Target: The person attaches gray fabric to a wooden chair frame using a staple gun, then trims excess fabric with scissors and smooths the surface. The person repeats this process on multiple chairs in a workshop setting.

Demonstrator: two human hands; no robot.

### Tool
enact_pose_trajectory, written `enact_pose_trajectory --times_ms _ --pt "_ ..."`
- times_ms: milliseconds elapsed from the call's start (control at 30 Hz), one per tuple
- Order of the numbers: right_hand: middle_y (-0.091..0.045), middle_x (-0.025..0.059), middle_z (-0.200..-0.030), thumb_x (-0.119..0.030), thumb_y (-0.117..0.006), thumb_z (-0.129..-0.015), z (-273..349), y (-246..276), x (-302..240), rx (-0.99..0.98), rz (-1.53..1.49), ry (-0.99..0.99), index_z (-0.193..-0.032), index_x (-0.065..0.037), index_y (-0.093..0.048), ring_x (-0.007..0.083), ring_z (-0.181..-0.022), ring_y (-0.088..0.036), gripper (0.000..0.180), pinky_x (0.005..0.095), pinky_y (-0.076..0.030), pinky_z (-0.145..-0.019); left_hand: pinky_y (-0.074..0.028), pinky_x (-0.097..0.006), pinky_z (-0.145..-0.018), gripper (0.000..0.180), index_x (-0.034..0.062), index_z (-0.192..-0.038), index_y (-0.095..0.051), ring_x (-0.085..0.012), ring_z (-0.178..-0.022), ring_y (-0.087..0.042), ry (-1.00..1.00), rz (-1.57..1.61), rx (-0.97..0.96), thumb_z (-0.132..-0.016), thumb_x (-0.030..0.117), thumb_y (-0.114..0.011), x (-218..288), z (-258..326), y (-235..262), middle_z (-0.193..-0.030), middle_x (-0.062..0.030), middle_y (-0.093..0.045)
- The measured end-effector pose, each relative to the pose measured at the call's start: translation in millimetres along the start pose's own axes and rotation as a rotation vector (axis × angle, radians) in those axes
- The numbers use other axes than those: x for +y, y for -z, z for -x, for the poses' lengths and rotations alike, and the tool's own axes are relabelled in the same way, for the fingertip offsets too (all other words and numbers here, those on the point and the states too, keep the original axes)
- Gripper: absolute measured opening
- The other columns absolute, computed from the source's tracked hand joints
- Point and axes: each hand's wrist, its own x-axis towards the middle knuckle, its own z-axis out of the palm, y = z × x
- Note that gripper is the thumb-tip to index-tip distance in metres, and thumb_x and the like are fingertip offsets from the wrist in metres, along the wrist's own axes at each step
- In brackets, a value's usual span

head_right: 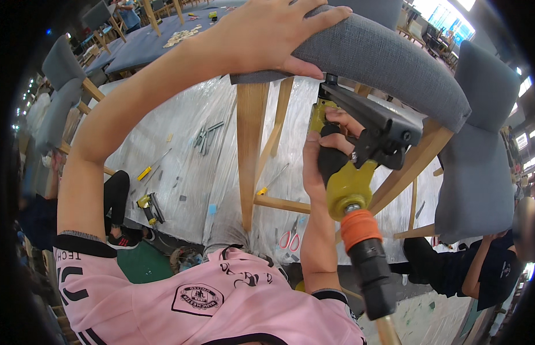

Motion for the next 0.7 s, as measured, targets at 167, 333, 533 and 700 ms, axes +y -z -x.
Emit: enact_pose_trajectory --times_ms 167,333,533,700 --pt "-0.056 0.0162 -0.122 0.009 -0.070 -0.086 9.4 -6.0 -10.7 -0.044 0.155 -0.017 -0.096 -0.007 -0.051 0.0342 -0.123 -0.061 0.026 0.0496 -0.047 -0.109 -0.049 -0.050 -0.095 0.099 0.0044 -0.159 -0.031 -0.0357 -0.112 -0.056 0.011 -0.243 0.106 -0.085 0.051 -0.077 17.4 7.1 -8.2 -0.137 -0.0230 -0.050" --pt "-0.059 0.0134 -0.120 0.008 -0.072 -0.085 16.2 -16.2 -16.5 0.016 0.161 -0.127 -0.089 -0.008 -0.058 0.0312 -0.120 -0.063 0.022 0.0483 -0.047 -0.109 -0.047 -0.052 -0.095 0.104 0.0052 -0.160 -0.028 -0.0361 -0.112 -0.053 0.002 -0.146 0.070 -0.081 0.044 -0.082 24.5 13.2 5.8 -0.139 -0.0242 -0.046" --pt "-0.060 0.0118 -0.119 0.009 -0.072 -0.084 25.8 -28.2 -21.2 0.098 -0.047 -0.260 -0.085 -0.009 -0.059 0.0301 -0.120 -0.063 0.022 0.0474 -0.047 -0.108 -0.048 -0.049 -0.100 0.103 0.0133 -0.160 -0.033 -0.0357 -0.119 -0.057 0.054 -0.338 0.178 -0.078 0.045 -0.086 29.4 14.7 -20.6 -0.143 -0.0195 -0.053" --pt "-0.059 0.0115 -0.119 0.008 -0.071 -0.084 24.7 -35.1 -8.1 0.077 -0.102 -0.218 -0.091 -0.009 -0.057 0.0304 -0.117 -0.062 0.023 0.0485 -0.047 -0.106 -0.048 -0.049 -0.098 0.119 0.0217 -0.162 -0.028 -0.0348 -0.125 -0.054 0.088 -0.288 0.228 -0.065 0.028 -0.096 27.7 10.2 -32.1 -0.146 -0.0161 -0.047"
